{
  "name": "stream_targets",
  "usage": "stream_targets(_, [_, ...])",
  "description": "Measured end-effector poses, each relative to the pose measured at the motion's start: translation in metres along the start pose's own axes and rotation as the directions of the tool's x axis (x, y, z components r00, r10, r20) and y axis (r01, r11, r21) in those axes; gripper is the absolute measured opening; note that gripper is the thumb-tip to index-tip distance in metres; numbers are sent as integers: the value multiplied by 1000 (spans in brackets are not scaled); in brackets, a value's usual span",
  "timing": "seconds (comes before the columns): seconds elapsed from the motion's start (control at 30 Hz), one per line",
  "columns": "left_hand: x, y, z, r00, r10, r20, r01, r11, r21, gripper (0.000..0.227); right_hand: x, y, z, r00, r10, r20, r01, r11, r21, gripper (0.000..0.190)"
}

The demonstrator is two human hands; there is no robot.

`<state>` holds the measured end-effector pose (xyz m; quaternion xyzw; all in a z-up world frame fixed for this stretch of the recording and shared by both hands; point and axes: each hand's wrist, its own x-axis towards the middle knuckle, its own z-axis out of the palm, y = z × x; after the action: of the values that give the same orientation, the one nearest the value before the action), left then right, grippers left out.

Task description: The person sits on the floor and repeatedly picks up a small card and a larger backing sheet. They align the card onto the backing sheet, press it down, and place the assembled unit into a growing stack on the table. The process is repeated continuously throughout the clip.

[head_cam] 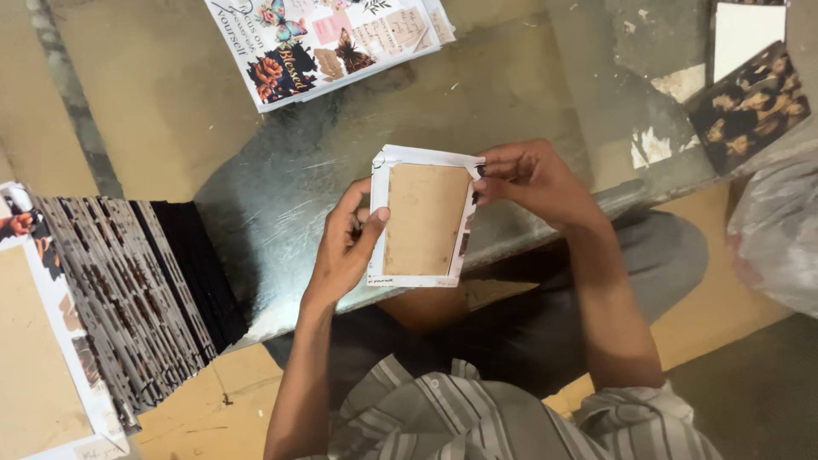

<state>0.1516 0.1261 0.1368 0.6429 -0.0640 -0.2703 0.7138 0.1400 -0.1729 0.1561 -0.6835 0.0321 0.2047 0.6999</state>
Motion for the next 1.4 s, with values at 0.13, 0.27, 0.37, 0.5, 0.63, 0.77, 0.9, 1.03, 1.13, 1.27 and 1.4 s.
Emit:
stream_targets(0.13, [3,5,-11,1000,0,-22,2,993,114,30,19,2,4,997,-49,-65,41,993,-115,24])
stream_targets(0.27, [19,13,-29,989,148,-8,-140,955,261,52,39,14,21,974,-127,-188,90,976,-197,20])
stream_targets(0.37, [41,23,-36,950,314,2,-285,861,421,77,44,25,33,918,-324,-229,152,820,-551,22])
stream_targets(0.5, [61,35,-49,944,276,183,-327,699,636,91,43,32,45,831,-504,-237,249,717,-651,21])
stream_targets(0.63, [70,23,-35,893,358,275,-445,598,667,84,41,31,43,838,-469,-279,224,761,-609,13])
stream_targets(0.77, [53,8,-30,939,253,231,-342,642,686,61,37,39,42,843,-439,-312,194,787,-585,8])
stream_targets(0.9, [53,4,-28,941,251,227,-334,578,744,57,37,37,41,855,-454,-250,187,720,-668,12])
stream_targets(1.03, [52,3,-27,913,305,272,-399,521,755,52,38,20,38,890,-439,119,382,580,-719,71])
stream_targets(1.13, [52,0,-28,914,309,264,-397,539,743,49,35,19,44,893,-358,274,434,520,-735,93])
stream_targets(1.27, [53,-2,-29,915,319,246,-393,576,716,41,25,29,54,912,-337,234,381,489,-785,83])
stream_targets(1.4, [50,1,-29,920,308,242,-386,603,698,32,18,32,57,898,-395,193,392,523,-757,73])
